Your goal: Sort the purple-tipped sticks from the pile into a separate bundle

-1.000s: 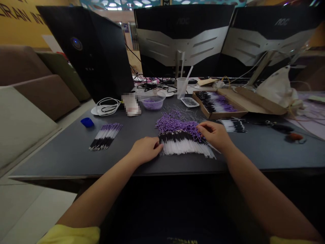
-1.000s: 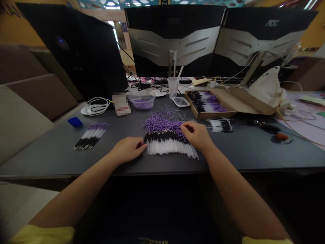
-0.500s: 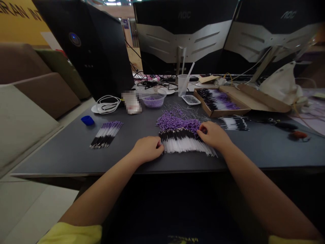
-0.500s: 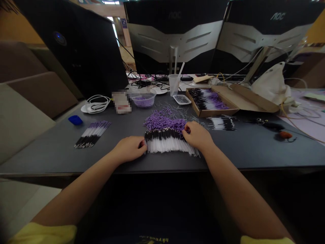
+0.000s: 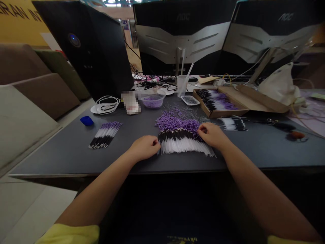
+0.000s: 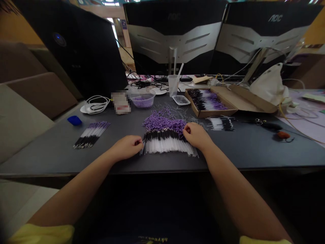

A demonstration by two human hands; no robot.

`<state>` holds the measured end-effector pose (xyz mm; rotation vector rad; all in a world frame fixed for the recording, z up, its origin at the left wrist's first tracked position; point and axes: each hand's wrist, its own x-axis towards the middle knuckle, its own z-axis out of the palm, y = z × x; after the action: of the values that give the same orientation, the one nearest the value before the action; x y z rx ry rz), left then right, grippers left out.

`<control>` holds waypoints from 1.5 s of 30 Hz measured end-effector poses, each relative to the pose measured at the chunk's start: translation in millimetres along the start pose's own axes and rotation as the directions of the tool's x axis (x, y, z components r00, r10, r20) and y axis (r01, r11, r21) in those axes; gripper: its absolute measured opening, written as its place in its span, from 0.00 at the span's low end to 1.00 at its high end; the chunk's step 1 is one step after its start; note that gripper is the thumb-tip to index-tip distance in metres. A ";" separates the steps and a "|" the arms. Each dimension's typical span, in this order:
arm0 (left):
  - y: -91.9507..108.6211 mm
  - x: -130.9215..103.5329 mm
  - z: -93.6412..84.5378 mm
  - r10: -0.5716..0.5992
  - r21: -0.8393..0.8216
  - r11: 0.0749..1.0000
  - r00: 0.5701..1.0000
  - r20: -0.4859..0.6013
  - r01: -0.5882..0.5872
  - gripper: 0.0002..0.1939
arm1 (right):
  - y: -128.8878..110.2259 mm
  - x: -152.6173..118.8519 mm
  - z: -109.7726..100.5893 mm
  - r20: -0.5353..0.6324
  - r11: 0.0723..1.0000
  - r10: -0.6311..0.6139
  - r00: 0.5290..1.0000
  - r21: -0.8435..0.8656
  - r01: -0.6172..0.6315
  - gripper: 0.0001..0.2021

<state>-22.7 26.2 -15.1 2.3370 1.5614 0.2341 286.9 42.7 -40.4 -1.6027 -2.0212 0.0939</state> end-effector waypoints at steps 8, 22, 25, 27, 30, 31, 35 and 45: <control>-2.3 3.9 0.3 -0.007 -0.340 0.939 0.988 -0.152 -0.046 0.11 | -9.3 -5.0 -2.8 -0.105 0.986 0.022 0.994 0.164 -0.005 0.06; -4.8 6.8 0.0 -0.093 -0.699 0.694 0.942 -0.322 -0.170 0.11 | -21.6 -7.2 -3.9 -0.143 0.975 -0.158 0.977 0.134 0.177 0.15; -3.6 4.5 1.3 -0.032 -0.621 0.747 0.922 -0.387 -0.235 0.12 | -22.3 -7.6 -4.2 -0.147 0.967 -0.142 0.979 0.191 0.169 0.17; -2.5 2.5 1.4 -0.002 -0.578 0.774 0.912 -0.410 -0.258 0.13 | -23.6 -8.5 -3.8 -0.135 0.957 -0.109 0.985 0.253 0.141 0.17; -1.2 -1.4 1.0 0.053 -0.459 0.842 0.890 -0.453 -0.284 0.14 | -32.5 -11.9 -3.8 -0.100 0.927 -0.048 0.994 0.365 0.081 0.13; -0.8 -2.9 0.9 0.089 -0.395 0.868 0.877 -0.472 -0.301 0.14 | -38.1 -13.8 -4.0 -0.081 0.910 -0.037 0.996 0.409 0.067 0.12; 2.1 -8.7 1.1 0.352 -0.031 0.903 0.778 -0.521 -0.429 0.13 | -68.8 -23.8 -3.8 0.082 0.780 -0.052 0.995 0.626 -0.011 0.12; 11.9 -10.6 6.4 0.679 0.474 0.718 0.664 -0.313 -0.510 0.12 | -80.5 -28.5 11.4 0.200 0.352 -0.088 0.976 0.923 -0.158 0.12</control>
<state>-14.6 11.1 -16.5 3.2321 0.9472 0.7958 214.8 -3.3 -29.9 -0.8318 -1.4877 1.2837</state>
